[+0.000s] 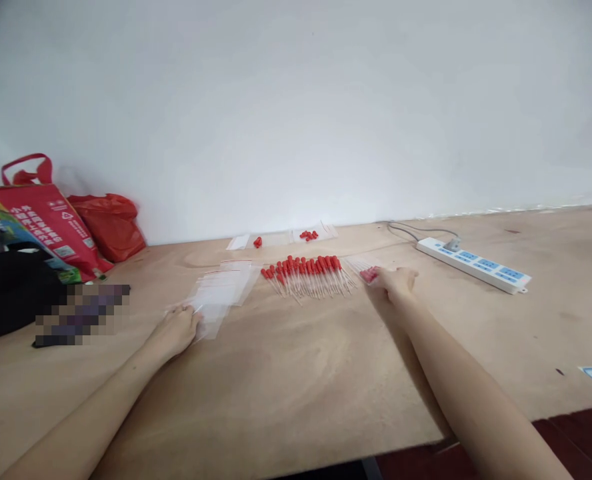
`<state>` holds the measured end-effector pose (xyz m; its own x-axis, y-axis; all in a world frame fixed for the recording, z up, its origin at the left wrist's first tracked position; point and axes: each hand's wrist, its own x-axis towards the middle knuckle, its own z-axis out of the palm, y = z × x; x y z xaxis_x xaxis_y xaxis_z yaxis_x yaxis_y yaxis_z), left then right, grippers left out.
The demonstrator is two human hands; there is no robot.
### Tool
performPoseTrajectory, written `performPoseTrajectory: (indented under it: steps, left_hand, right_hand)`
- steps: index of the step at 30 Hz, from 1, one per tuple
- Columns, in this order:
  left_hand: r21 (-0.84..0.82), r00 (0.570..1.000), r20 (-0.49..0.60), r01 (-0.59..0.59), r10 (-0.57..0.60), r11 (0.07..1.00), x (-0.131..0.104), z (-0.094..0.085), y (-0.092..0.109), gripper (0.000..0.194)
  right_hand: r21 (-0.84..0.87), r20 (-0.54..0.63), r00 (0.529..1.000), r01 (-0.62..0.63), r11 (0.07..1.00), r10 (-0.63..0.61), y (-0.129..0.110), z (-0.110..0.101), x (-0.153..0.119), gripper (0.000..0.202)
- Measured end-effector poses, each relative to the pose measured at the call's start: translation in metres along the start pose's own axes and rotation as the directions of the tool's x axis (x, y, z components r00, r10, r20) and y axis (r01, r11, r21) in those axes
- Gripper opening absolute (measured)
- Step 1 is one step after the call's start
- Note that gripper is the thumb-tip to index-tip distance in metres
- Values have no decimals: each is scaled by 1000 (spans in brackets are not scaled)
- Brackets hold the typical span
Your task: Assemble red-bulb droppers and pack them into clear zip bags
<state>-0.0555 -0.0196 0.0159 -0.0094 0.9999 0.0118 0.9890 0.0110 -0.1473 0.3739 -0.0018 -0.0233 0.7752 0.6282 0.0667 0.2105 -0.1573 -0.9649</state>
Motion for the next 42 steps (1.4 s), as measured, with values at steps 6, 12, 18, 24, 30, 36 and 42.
performPoseTrajectory:
  steps: [6,12,18,24,30,36,42]
  left_hand:
    - [-67,973,-163,-178,165,982,-4,-14,-10,43]
    - [-262,651,-283,-759,704,597,-16,-29,12,38]
    - [-385,595,-110,-764,796,518,-35,-16,44,42]
    - [-443,552,20,-743,834,502,-39,-19,42,44]
    - [-470,602,-28,-713,798,521,-36,-29,44,42]
    - [-440,649,-135,-716,749,541,-32,-7,65,48]
    - [-418,639,-153,-733,754,537,-33,3,66,47]
  right_hand:
    - [-438,-6,970,215,873,-242,-25,5,-29,39]
    - [-509,424,846,517,688,-322,-45,41,-50,28]
    - [-621,393,902,403,673,-178,-52,68,-51,23]
    - [-582,366,915,368,725,-171,-58,70,-49,19]
    - [-272,451,830,477,836,-328,-63,58,-56,23]
    - [374,569,740,154,915,-357,-39,42,-100,54]
    - [405,572,752,88,910,-327,-32,39,-124,71]
